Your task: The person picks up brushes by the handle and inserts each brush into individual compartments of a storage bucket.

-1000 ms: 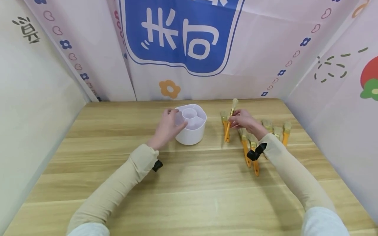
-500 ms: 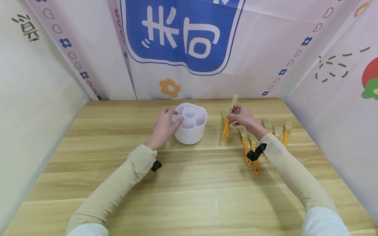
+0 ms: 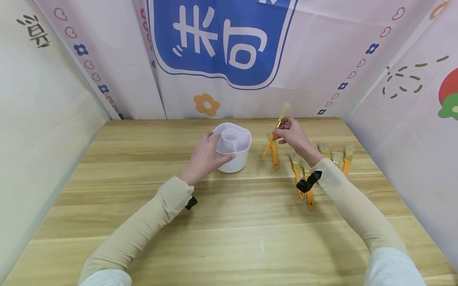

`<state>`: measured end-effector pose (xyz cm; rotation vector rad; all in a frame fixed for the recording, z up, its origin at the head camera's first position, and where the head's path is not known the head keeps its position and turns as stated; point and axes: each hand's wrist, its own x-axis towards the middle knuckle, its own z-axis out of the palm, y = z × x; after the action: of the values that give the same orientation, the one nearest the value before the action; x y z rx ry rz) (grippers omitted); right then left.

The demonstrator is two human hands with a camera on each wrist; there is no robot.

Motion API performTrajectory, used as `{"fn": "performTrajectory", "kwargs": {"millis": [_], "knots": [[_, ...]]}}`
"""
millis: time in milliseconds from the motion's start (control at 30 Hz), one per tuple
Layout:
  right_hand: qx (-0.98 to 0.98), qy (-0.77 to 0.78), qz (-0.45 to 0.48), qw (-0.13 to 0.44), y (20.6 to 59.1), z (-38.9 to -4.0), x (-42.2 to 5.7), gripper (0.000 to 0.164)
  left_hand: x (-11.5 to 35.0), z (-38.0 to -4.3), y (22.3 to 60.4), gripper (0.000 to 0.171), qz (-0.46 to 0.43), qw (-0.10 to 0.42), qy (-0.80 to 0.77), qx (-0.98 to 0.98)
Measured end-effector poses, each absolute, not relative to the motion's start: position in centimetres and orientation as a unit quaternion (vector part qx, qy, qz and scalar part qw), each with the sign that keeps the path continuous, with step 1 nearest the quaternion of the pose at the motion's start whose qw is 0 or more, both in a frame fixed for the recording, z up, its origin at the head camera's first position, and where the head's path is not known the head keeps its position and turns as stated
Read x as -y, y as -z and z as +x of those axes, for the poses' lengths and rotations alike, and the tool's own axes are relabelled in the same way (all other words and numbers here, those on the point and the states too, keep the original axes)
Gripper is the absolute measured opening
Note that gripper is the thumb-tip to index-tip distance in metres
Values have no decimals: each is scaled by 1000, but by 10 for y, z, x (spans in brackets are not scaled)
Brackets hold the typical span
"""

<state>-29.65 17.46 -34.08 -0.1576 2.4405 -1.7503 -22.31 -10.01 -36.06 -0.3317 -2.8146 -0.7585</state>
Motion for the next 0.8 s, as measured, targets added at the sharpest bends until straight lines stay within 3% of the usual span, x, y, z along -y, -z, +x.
{"fn": "performTrajectory", "kwargs": {"millis": [267,567,800], "knots": [[-795,604,-59,15,325,-294,-160,36,103,-225,363,70,-114,95,242,959],[-795,604,-59,8,318,-290,-152,37,107,-225,363,67,-122,83,249,957],[-782,617,-70,-45,312,-292,-141,35,109,-225,362,66,-132,87,243,957]]}}
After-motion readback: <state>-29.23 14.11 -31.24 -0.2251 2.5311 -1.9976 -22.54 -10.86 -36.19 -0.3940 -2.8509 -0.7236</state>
